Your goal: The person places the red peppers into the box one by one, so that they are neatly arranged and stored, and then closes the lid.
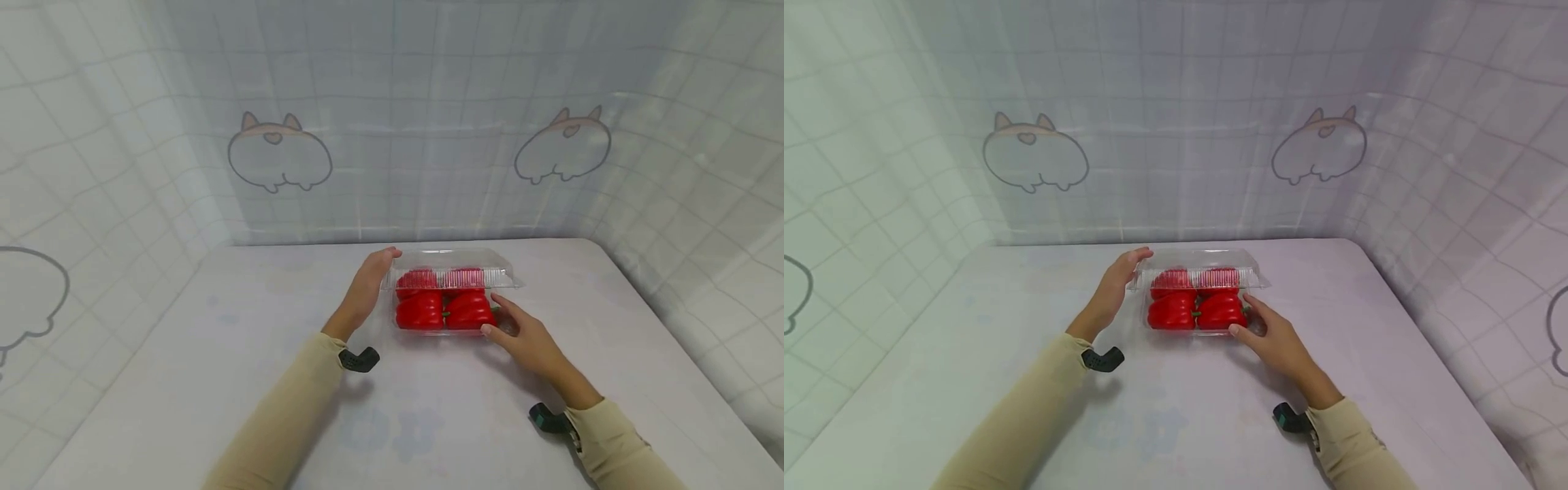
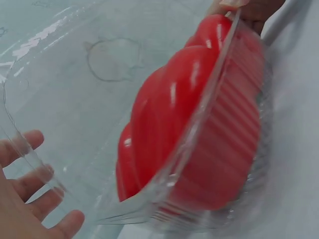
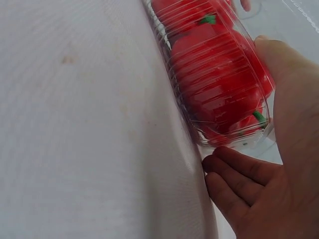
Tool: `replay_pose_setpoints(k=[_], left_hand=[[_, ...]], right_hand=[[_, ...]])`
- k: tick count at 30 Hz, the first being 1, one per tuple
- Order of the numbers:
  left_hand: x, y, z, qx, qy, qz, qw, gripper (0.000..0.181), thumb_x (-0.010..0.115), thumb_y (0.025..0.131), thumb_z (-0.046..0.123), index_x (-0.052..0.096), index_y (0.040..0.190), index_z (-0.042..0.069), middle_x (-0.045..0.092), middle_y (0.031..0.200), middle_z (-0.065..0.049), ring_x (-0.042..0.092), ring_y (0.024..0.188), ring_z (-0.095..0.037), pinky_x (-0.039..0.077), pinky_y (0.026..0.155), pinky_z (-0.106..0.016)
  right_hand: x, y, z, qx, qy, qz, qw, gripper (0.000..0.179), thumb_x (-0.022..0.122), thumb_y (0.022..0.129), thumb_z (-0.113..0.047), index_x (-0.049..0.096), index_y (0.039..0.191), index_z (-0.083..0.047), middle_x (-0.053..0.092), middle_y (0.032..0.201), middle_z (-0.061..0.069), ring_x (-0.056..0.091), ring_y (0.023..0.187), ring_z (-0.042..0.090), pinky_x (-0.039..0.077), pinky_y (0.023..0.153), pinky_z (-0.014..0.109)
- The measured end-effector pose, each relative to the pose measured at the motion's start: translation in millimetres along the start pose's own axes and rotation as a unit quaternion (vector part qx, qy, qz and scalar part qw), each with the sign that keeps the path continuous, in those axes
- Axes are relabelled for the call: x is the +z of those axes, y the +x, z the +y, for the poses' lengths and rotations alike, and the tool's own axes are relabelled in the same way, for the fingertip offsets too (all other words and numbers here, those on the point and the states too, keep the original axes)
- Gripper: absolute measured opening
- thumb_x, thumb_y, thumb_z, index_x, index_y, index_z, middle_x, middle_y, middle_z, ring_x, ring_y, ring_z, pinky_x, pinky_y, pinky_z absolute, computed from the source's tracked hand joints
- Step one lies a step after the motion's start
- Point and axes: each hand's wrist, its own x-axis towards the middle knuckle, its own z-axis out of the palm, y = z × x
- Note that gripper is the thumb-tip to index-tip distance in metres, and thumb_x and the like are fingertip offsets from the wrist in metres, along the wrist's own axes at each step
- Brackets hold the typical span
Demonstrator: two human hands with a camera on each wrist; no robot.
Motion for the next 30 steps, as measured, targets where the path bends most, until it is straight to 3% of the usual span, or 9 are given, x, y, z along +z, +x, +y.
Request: replay_pose_setpoints(k=[7, 17, 24, 30], left_hand=[[10.6, -7.1, -0.2, 0.001, -0.004, 0.017, 0.9998, 0.058, 0.039, 0.103, 0.054, 0.051, 0.143, 0.013, 0.040, 0.153, -0.004, 0.035, 0.140, -0.023, 0.036, 0.112, -0.054], [12.9, -13.4, -1.7, -0.005, 0.010, 0.044, 0.9990, 0.050, 0.050, 0.102, 0.047, 0.053, 0.141, 0.016, 0.038, 0.156, -0.003, 0.034, 0.142, -0.022, 0.039, 0.111, -0.046], [16.0, -18.5, -3.8, 0.007, 0.004, 0.046, 0.9989, 0.047, 0.057, 0.100, 0.039, 0.054, 0.139, 0.012, 0.038, 0.156, -0.004, 0.034, 0.143, -0.020, 0.036, 0.114, -0.042], [19.3, -24.2, -7.5, -0.001, 0.015, 0.054, 0.9984, 0.047, 0.060, 0.099, 0.038, 0.055, 0.139, 0.012, 0.037, 0.157, -0.006, 0.035, 0.142, -0.024, 0.040, 0.110, -0.047]], right_hand=[[-0.6, -4.4, 1.9, 0.026, 0.002, -0.002, 0.9997, 0.089, 0.068, 0.090, -0.055, 0.032, 0.155, -0.005, 0.048, 0.147, 0.020, 0.050, 0.131, 0.040, 0.047, 0.100, 0.056], [-11.2, -1.7, 4.9, -0.004, 0.053, -0.023, 0.9983, 0.080, 0.060, 0.098, -0.049, 0.023, 0.159, -0.014, 0.051, 0.144, 0.020, 0.051, 0.130, 0.039, 0.042, 0.104, 0.056], [-19.3, -2.4, 12.0, -0.017, 0.063, 0.006, 0.9979, 0.069, 0.059, 0.100, -0.041, 0.032, 0.156, -0.009, 0.055, 0.140, 0.018, 0.058, 0.123, 0.038, 0.046, 0.101, 0.057], [-24.4, -3.8, 15.6, -0.008, 0.060, 0.025, 0.9979, 0.061, 0.057, 0.101, -0.040, 0.042, 0.151, -0.009, 0.060, 0.135, 0.015, 0.058, 0.122, 0.037, 0.048, 0.098, 0.057]])
